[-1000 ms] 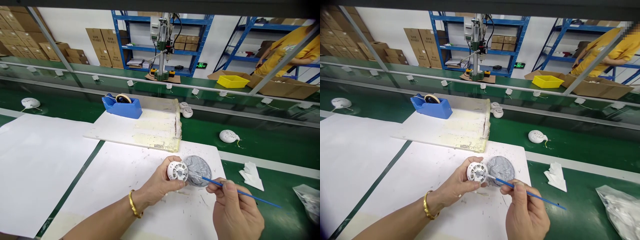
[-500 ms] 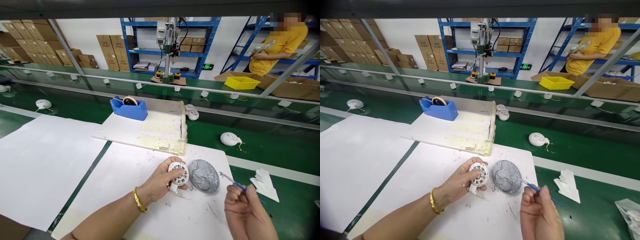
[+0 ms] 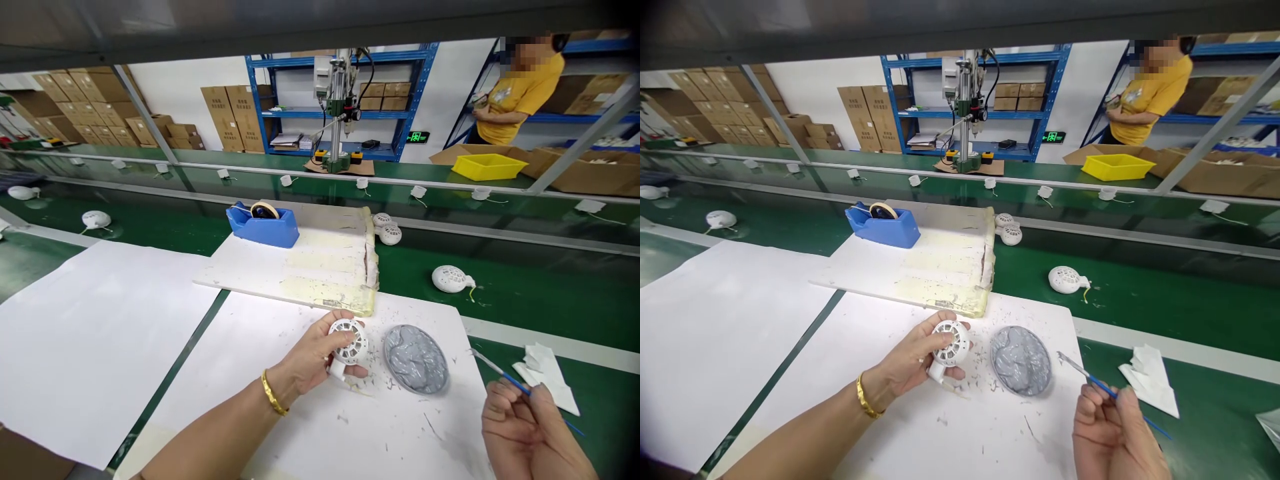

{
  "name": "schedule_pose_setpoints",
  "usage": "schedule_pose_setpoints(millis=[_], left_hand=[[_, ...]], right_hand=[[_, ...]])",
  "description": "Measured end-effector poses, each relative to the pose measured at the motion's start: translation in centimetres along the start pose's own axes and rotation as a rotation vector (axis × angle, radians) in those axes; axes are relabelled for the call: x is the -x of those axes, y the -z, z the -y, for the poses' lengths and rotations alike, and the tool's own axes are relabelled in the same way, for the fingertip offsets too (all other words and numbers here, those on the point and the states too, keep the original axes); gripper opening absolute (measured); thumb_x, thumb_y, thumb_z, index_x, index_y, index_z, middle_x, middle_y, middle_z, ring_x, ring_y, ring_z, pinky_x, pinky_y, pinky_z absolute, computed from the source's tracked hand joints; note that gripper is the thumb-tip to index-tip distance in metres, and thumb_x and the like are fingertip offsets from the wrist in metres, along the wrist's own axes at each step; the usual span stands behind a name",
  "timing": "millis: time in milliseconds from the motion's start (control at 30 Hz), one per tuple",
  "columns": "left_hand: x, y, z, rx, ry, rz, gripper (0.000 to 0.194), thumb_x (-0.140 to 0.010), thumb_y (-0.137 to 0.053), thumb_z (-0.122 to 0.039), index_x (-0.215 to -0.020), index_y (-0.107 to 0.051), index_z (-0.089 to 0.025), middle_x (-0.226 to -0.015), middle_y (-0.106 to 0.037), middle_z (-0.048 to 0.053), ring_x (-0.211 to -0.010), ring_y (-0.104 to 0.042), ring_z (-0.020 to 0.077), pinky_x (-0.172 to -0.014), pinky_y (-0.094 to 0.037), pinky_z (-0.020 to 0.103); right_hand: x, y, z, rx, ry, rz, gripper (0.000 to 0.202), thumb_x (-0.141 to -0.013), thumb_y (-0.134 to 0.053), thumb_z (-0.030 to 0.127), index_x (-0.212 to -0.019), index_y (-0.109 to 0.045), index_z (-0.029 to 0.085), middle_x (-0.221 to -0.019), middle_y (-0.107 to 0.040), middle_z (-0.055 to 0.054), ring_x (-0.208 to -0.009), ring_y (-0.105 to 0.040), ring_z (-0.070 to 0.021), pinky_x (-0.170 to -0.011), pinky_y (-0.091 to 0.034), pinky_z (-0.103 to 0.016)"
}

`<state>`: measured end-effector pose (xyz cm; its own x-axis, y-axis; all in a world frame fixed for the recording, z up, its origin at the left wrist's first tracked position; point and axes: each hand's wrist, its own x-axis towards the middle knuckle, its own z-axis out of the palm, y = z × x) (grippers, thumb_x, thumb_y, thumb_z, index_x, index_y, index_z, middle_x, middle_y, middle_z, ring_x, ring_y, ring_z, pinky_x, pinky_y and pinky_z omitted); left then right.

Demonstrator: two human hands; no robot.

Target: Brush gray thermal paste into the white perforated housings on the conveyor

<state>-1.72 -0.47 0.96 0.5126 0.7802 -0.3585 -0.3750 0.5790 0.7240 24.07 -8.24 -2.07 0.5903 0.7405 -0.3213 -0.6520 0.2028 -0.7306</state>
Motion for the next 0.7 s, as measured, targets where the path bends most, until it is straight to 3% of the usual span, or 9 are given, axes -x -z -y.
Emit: schedule_pose_setpoints(millis=[233,367,500,700], left_hand=[[0.5,0.0,-0.2,-0.066,-0.078,0.04,0.028,-0.084,-0.062,-0.031,-0.106,-0.048,-0.022,-0.12,-0.05,0.009,-0.103,-0.056,0.0262,-0.064,-0.059,0.037],[0.4,0.5,-0.1,-0.02,-0.101,0.123,0.028,-0.088,-0.057,-0.031,-0.113,-0.046,-0.022,-0.128,-0.046,0.011,-0.109,-0.054,0.0268,-0.075,-0.057,0.041],[0.2,1.1,0.0,0.046,-0.121,0.212,0.041,-0.084,-0.063,-0.036,-0.118,-0.044,-0.024,-0.132,-0.042,0.011,-0.115,-0.05,0.0292,-0.083,-0.053,0.043],[0.2,1.1,-0.3,0.035,-0.117,0.231,0.06,-0.073,-0.074,-0.015,-0.12,-0.039,-0.026,-0.121,-0.049,0.008,-0.112,-0.051,0.0253,-0.086,-0.051,0.044]], right_hand=[[-0.4,0.0,-0.2,-0.046,0.031,-0.023,0.012,-0.076,-0.067,0.022,-0.075,-0.057,0.015,-0.079,-0.045,-0.001,-0.067,-0.048,-0.0077,-0.053,-0.049,-0.015],[-0.2,-0.7,-0.3,-0.032,0.068,-0.108,0.012,-0.075,-0.069,0.022,-0.075,-0.06,0.014,-0.08,-0.048,-0.002,-0.068,-0.048,-0.0089,-0.052,-0.048,-0.016],[0.1,-0.7,-0.9,0.059,0.159,-0.138,0.015,-0.072,-0.072,0.025,-0.078,-0.063,0.014,-0.077,-0.049,-0.002,-0.067,-0.048,-0.0106,-0.05,-0.047,-0.019],[0.3,0.0,-0.9,0.101,0.088,-0.108,0.024,-0.07,-0.074,0.03,-0.085,-0.065,0.013,-0.075,-0.051,-0.003,-0.067,-0.047,-0.0105,-0.049,-0.043,-0.018]])
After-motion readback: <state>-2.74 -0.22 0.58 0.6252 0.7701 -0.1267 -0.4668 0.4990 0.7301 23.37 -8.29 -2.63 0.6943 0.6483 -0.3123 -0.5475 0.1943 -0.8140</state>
